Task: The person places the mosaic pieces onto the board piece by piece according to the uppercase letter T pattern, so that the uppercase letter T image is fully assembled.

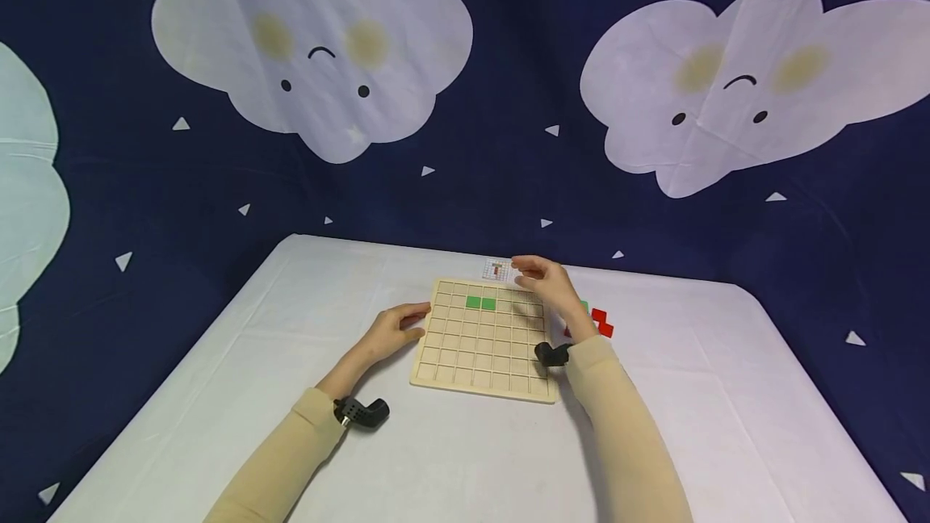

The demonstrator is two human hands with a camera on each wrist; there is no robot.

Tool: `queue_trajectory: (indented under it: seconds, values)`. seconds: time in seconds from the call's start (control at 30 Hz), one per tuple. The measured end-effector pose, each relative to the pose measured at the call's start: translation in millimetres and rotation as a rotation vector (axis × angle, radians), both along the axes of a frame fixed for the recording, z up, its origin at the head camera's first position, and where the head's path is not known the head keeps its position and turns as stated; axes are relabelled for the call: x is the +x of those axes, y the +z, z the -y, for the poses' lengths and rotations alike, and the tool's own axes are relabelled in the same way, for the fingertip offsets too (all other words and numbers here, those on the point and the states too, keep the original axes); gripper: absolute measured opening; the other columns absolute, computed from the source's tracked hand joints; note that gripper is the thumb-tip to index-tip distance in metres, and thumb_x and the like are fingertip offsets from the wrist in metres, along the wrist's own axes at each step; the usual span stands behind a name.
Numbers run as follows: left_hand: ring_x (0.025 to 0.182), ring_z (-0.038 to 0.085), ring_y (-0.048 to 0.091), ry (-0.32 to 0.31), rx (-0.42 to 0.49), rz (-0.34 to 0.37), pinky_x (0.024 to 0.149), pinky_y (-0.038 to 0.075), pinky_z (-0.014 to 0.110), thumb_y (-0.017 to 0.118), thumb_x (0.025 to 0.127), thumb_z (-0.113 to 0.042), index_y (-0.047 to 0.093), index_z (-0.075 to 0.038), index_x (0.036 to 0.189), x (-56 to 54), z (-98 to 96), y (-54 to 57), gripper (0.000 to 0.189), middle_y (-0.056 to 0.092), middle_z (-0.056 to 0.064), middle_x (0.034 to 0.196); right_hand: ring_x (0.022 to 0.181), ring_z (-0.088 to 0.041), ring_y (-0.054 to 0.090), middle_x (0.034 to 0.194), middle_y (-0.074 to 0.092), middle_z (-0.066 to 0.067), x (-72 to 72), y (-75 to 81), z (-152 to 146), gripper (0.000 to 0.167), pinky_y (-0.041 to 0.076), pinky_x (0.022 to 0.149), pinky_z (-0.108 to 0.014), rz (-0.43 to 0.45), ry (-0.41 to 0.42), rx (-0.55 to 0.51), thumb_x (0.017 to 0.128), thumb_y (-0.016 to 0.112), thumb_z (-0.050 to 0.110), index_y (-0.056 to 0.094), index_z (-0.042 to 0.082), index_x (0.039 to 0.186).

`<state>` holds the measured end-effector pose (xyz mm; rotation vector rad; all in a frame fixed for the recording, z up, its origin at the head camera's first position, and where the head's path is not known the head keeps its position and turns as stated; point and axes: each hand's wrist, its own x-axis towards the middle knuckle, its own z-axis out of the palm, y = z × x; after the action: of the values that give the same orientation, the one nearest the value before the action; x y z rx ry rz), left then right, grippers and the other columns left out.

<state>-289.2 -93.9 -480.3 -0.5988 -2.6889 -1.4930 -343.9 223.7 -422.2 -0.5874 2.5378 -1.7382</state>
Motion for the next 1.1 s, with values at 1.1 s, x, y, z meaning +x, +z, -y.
queue_trajectory:
  seconds: [1.1]
  values:
    - [0.116, 0.028, 0.054, -0.012, 0.010, -0.011, 0.099, 0.045, 0.026, 0.065, 0.084, 0.002, 0.051, 0.005, 0.131, 0.8, 0.4, 1.4, 0.048, 0.055, 0.019, 0.127, 0.108, -0.037, 0.056, 0.120, 0.060, -0.023, 19.9, -39.1, -106.1, 0.035, 0.051, 0.089, -0.047, 0.009, -0.256, 0.424, 0.088, 0.062, 0.003, 0.059, -0.002, 0.123]
